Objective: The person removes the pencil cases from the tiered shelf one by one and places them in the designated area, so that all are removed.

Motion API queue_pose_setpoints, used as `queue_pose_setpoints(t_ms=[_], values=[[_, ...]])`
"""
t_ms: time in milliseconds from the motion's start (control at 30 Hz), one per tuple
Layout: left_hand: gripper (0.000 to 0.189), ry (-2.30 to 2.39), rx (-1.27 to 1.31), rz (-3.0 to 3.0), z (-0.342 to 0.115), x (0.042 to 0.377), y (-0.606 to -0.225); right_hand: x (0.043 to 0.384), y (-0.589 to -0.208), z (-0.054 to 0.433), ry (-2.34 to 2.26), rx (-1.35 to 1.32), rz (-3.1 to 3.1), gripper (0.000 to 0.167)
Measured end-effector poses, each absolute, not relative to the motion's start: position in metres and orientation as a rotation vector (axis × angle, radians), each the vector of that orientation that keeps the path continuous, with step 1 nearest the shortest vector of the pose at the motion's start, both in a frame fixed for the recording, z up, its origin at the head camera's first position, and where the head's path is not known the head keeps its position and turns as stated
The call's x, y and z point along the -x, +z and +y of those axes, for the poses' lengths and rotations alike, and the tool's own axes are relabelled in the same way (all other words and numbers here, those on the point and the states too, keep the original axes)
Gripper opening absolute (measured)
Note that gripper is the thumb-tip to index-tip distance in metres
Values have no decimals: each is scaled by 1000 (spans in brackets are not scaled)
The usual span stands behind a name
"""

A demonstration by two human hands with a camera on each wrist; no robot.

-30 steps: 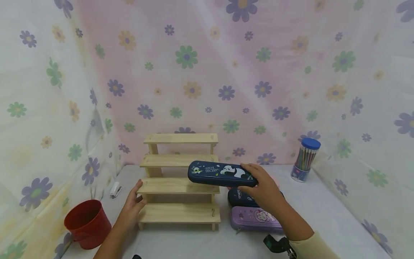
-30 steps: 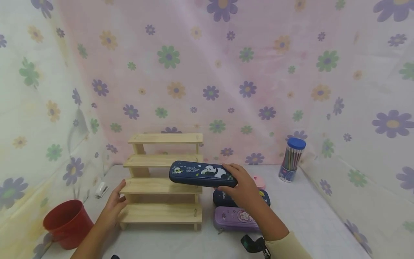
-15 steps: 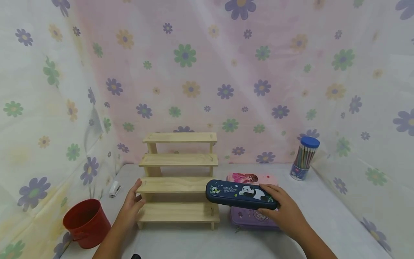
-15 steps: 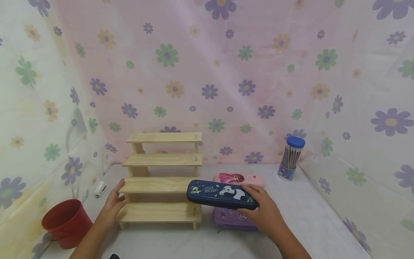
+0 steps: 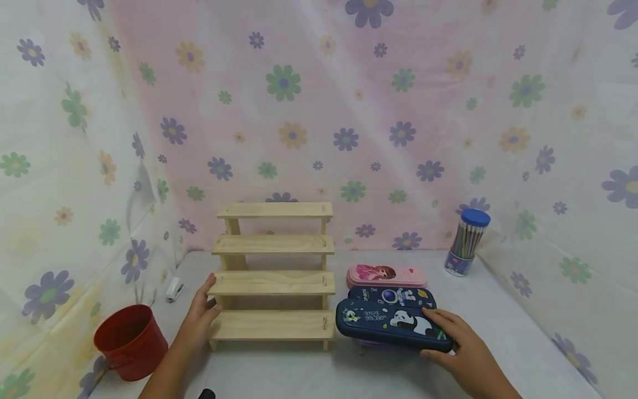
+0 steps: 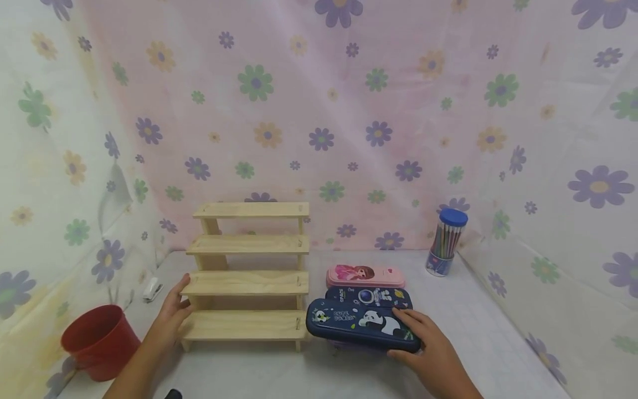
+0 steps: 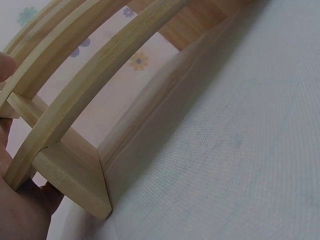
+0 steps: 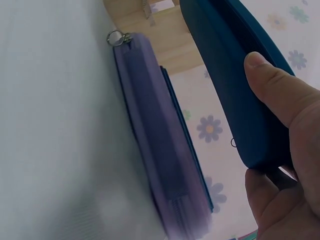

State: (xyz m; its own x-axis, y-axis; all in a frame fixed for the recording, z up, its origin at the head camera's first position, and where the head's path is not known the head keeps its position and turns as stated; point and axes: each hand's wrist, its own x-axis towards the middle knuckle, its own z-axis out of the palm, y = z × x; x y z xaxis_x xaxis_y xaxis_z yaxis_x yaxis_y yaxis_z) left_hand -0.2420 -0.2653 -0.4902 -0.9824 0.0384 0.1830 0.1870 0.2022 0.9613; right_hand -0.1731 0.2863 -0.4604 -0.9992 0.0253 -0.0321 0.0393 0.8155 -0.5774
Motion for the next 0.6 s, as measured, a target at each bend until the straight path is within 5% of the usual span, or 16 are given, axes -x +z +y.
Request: queue_pose_setpoints(t_ms=[367,600], values=[[72,-1921,253,-2318,-266,242,-490,165,-492,314,-942,-103,2870,108],[71,-1905,188,-2324,-267,242,-492,161,-506,332,-1066,-14,2755,98]])
